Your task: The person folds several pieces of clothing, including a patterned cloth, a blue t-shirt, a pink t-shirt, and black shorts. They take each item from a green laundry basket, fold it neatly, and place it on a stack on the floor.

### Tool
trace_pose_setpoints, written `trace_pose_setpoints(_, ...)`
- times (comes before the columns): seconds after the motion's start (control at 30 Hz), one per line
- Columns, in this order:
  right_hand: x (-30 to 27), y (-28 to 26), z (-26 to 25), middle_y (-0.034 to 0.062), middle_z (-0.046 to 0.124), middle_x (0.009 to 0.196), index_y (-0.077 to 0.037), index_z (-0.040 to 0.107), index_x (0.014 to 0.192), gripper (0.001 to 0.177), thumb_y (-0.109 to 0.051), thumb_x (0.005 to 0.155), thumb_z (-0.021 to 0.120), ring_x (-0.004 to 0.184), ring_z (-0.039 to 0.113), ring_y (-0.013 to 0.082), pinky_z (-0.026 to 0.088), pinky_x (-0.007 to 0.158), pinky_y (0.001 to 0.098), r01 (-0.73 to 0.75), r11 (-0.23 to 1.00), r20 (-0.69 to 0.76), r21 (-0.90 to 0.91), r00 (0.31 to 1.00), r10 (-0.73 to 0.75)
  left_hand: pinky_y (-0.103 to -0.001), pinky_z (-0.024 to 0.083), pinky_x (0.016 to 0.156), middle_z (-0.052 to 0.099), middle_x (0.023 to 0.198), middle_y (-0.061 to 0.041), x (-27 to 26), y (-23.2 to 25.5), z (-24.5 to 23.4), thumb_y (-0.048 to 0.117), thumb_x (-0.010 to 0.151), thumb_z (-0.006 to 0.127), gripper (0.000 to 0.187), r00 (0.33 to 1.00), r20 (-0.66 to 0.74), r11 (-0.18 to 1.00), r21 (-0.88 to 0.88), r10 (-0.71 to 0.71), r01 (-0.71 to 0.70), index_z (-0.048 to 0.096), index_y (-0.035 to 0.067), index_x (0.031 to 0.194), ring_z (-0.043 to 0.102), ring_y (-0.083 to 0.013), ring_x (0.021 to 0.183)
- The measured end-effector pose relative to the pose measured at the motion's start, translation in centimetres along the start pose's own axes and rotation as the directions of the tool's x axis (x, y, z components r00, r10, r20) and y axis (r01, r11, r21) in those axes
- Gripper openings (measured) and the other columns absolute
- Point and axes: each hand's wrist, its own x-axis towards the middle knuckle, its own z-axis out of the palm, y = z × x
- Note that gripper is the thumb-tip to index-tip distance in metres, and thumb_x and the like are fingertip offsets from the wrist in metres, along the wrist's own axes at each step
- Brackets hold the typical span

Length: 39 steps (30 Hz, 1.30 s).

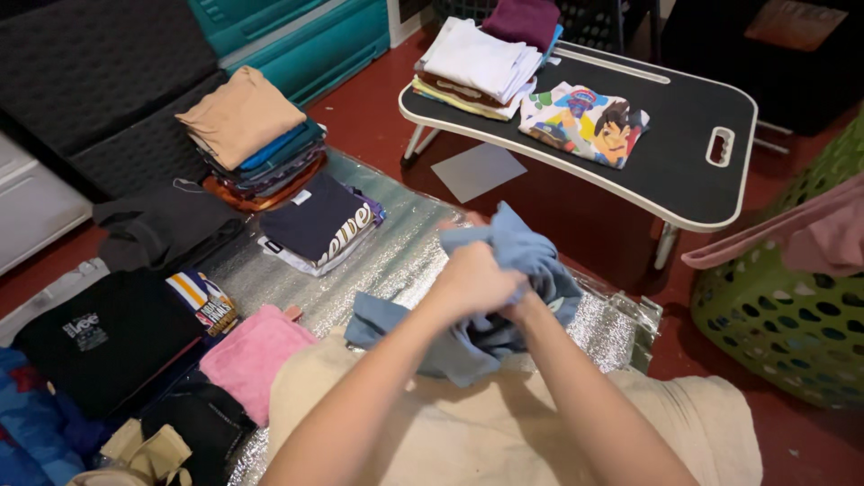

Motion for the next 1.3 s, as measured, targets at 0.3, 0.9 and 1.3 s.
trace_pose_setpoints(0.3,-2.6,-4.4,-0.6,0.0012,0.073,0.096,-0.006,0.077,0.104,0.034,-0.035,0.102,0.059,0.088,0.062,0.0099,0.052,0.08,0.0272,-0.026,0.779,-0.033,-0.626,0.999,0.006,-0.039,0.06,0.078,0.079,0.102,-0.02,5.1,-9.4,-5.2,0.023,0.077,0.075,0.042,0.921,-0.03,0.714,-0.642,-0.387,0.279,0.076,-0.008,0.105,0.077,-0.0278,0.086)
trace_pose_setpoints(0.9,-4.9,-23.0,0.0,0.0,0.066,0.079,-0.005,0.061,0.083,0.026,-0.005,0.093,0.086,0.072,0.059,0.0059,0.045,0.064,0.021,0.268,0.131,0.098,-0.955,0.697,-0.711,-0.038,0.059,0.091,0.074,0.117,-0.019,1.1,-7.3,-7.5,0.037,0.064,0.087,0.069,0.959,0.242,0.939,-0.268,-0.149,0.213,0.063,0.001,0.118,0.073,-0.0265,0.107)
trace_pose_setpoints(1.3,-3.7,-20.4,-10.1,-0.0019,0.051,0.065,-0.009,0.051,0.066,0.05,-0.017,0.099,0.089,0.058,0.042,0.0099,0.035,0.059,0.0288,0.024,0.435,-0.349,-0.9,0.556,-0.754,-0.037,0.057,0.086,0.077,0.106,-0.015,2.3,-7.6,-8.9,0.026,0.079,0.08,0.045,0.979,0.177,0.994,-0.022,-0.099,0.104,0.076,-0.004,0.112,0.072,-0.0229,0.095)
